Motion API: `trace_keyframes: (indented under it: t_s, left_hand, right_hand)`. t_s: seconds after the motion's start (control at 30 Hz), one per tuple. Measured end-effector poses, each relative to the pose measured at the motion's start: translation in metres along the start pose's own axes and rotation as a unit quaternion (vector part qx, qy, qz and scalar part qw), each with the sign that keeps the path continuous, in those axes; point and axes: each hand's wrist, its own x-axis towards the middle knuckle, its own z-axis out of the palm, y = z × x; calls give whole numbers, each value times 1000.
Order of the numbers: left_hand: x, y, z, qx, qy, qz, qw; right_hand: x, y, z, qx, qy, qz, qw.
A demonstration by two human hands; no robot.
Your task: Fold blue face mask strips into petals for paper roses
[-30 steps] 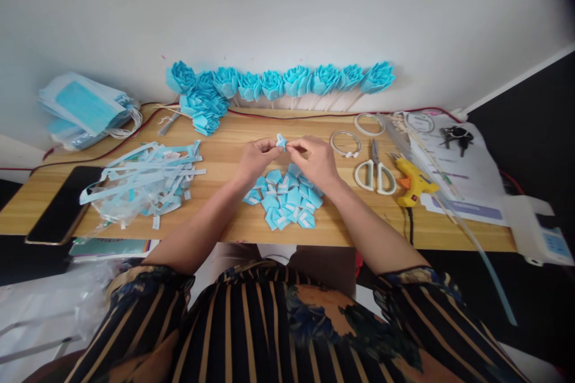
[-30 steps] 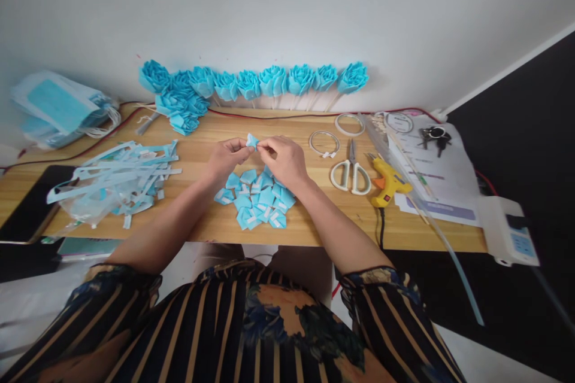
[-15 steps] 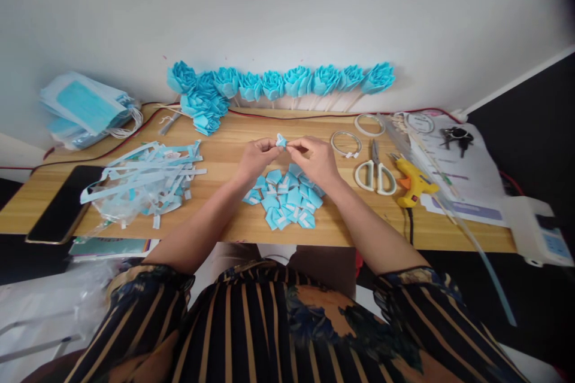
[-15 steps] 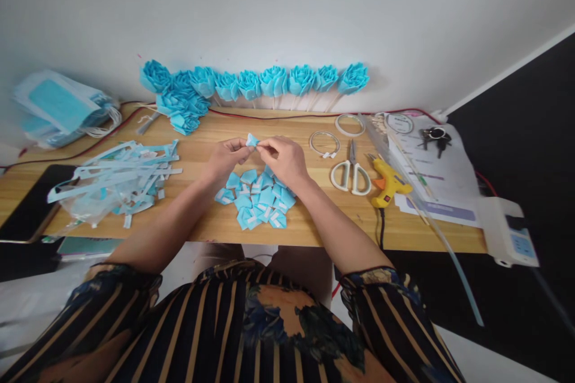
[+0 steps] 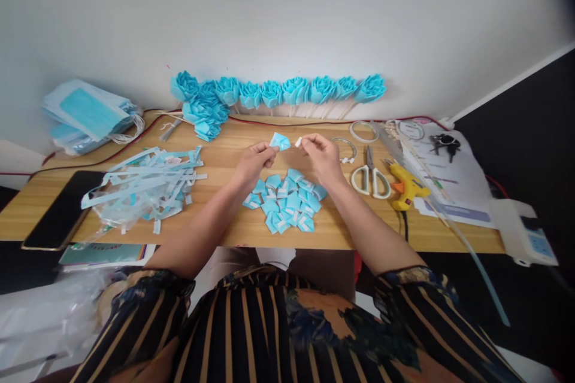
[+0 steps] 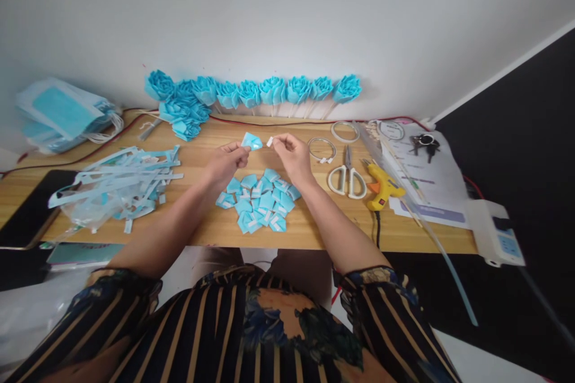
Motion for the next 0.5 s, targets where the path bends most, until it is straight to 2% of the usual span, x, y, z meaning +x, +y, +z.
trace_keyframes:
  t_s: [0.07, 0.13, 0.23, 0.3, 0.37, 0.5]
  left_hand:
    - [1, -2, -1, -29, 10, -7, 999]
    - [2, -5, -2, -44, 25, -9, 999]
    - [4, -10, -1, -60, 45, -4, 997]
    - [7, -13, -1, -79, 53, -8, 995]
    - [11, -13, -1, -106, 74, -23, 991]
    - [16, -12, -3, -178, 117, -62, 975]
  right_hand:
    - [6, -1, -4, 25, 37, 15, 999]
    - [13, -9, -4, 21, 47, 9, 999]
    - [26, -31, 15, -16, -13, -53, 998]
    - [37, -48, 43, -57, -79, -112, 989]
    - [47, -63, 82, -107, -140, -160, 971]
    - [64, -75, 165, -191, -235, -190, 934]
